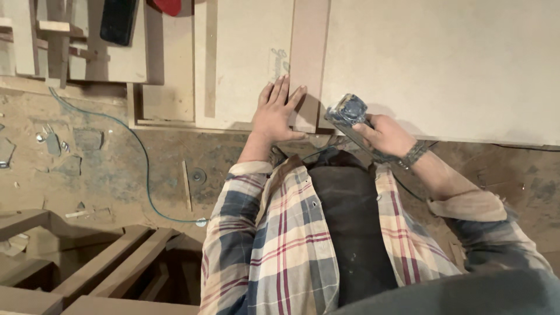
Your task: The person carries a large wood panel across the workshop and lays it on a workbench. They use a pneumatic nail gun to fasten thin wooden strips along the panel edges, repositioning the panel and driving nails at intervals along each strip.
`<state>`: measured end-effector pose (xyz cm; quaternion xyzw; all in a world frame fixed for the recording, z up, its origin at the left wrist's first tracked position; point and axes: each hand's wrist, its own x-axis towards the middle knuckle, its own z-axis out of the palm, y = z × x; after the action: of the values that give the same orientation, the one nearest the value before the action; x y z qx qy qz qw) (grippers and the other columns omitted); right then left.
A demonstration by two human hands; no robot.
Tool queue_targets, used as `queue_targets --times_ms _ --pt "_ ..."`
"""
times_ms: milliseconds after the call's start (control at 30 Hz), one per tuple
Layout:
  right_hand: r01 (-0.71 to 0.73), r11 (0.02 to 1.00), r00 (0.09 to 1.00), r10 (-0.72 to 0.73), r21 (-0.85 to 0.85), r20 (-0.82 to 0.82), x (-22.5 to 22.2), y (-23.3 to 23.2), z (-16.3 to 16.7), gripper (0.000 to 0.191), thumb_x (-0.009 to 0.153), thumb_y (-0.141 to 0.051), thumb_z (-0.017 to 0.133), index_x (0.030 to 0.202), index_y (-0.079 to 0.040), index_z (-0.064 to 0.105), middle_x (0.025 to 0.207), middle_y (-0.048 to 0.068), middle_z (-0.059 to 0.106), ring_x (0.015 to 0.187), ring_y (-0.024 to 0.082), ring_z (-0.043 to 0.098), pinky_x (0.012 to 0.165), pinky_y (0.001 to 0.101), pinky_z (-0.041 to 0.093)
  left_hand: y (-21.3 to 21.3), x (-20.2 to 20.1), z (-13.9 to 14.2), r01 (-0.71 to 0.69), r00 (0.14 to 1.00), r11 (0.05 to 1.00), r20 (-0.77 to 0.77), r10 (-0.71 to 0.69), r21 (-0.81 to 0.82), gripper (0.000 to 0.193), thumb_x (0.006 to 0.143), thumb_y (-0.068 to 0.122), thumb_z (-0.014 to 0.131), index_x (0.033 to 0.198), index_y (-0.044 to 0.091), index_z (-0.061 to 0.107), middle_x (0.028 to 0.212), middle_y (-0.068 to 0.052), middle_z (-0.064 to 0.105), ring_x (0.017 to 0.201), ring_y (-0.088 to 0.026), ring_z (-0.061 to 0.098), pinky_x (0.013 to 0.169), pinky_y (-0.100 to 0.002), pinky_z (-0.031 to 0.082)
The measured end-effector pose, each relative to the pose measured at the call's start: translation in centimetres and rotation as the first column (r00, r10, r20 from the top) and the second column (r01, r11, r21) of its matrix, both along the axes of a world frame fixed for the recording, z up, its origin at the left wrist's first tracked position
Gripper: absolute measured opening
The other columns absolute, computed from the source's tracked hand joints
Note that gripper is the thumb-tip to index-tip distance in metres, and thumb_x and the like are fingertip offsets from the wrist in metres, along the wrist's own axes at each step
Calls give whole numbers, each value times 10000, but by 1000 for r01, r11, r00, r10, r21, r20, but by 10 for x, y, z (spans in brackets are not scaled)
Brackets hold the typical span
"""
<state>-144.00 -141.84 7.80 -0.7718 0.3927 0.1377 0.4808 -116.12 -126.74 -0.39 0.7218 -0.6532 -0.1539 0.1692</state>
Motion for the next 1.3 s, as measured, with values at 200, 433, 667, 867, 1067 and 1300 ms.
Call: queue_targets --times_ms 200,433,667,867,1067,1300 --pt "134 990 991 -135 -29 -12 -22 -15 10 464 1034 -417 540 873 6 646 598 64 636 540 168 625 555 342 509 -48 3 -17 -124 990 990 -72 120 -64 827 950 561 635 1612 143 369 1673 -250 260 1573 -384 237 1236 -564 175" --pt "246 968 968 -247 55 30 19 -57 7 415 1030 -387 553 906 -2 645 621 50 625 552 157 603 528 342 495 -171 18 -22 -360 932 924 -25 360 -130 818 891 526 654 1575 168 384 1630 -273 270 1533 -417 249 1220 -568 180" --pt "208 976 976 -212 71 53 70 -110 2 507 1033 -468 535 911 12 640 634 42 646 547 156 641 528 331 527 -200 28 -16 -421 907 895 -49 419 -149 751 924 486 654 1569 185 416 1638 -213 345 1530 -368 301 1242 -550 199" --pt "121 990 991 -125 76 39 97 -127 -1 529 1015 -511 517 914 -12 656 610 55 642 537 159 652 522 333 535 -196 31 -17 -459 888 870 -84 451 -180 720 907 440 665 1545 189 447 1609 -205 387 1512 -367 354 1244 -541 218" --pt "100 994 992 -103 46 76 99 -130 5 525 1005 -498 519 877 1 619 614 59 639 534 163 651 522 332 538 -196 32 -16 -458 889 865 -108 446 -203 742 891 444 675 1546 182 442 1604 -213 387 1502 -371 357 1234 -555 225" --pt "148 985 985 -155 92 75 96 -141 2 550 1045 -493 517 839 7 610 609 51 621 545 156 629 532 329 524 -199 33 -20 -440 897 879 -37 441 -184 681 955 460 592 1564 200 432 1619 -196 379 1509 -360 351 1238 -543 219"
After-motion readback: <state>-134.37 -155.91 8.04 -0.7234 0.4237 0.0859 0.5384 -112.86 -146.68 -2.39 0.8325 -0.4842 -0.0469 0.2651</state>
